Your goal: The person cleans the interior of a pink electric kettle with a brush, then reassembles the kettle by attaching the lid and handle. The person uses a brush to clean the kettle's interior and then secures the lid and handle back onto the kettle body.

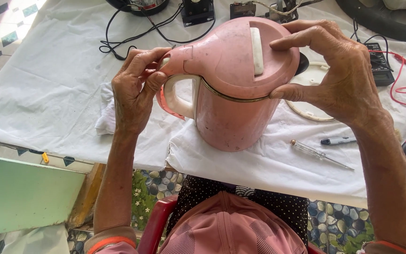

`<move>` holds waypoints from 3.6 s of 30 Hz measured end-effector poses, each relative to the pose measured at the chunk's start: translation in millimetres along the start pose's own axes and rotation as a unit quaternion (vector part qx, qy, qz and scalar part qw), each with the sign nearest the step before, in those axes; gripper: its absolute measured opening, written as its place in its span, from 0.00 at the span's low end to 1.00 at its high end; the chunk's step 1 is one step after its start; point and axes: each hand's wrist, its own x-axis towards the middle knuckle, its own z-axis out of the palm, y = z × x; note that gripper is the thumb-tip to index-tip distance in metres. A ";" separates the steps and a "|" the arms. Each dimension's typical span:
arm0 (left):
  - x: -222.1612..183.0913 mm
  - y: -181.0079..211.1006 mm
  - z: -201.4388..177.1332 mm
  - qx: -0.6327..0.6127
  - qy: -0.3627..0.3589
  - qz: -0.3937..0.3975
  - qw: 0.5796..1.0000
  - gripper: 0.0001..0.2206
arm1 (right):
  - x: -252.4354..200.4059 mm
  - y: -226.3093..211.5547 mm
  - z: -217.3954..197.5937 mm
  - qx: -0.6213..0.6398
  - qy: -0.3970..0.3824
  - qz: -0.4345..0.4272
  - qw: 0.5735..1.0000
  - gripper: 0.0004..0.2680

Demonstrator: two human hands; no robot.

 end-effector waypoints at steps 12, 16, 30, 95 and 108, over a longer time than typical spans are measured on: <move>-5.8 -4.6 1.8 -0.041 0.007 0.000 0.999 0.21 | -7.3 -2.6 5.8 -0.004 -0.011 0.050 0.999 0.24; -6.4 -4.3 2.2 -0.054 -0.002 -0.037 0.998 0.23 | -8.8 -3.8 4.4 -0.018 -0.011 0.016 1.000 0.25; -8.6 -1.5 4.4 0.043 0.011 -0.018 0.999 0.27 | 3.8 2.6 -7.1 -0.011 -0.012 -0.013 1.000 0.21; -23.0 6.0 30.2 0.280 0.136 0.076 0.947 0.15 | -39.3 -10.7 1.9 0.110 0.083 0.020 0.990 0.26; -19.8 4.1 27.9 0.306 0.135 0.106 0.936 0.14 | -34.8 -1.1 0.3 0.143 0.055 0.038 0.987 0.25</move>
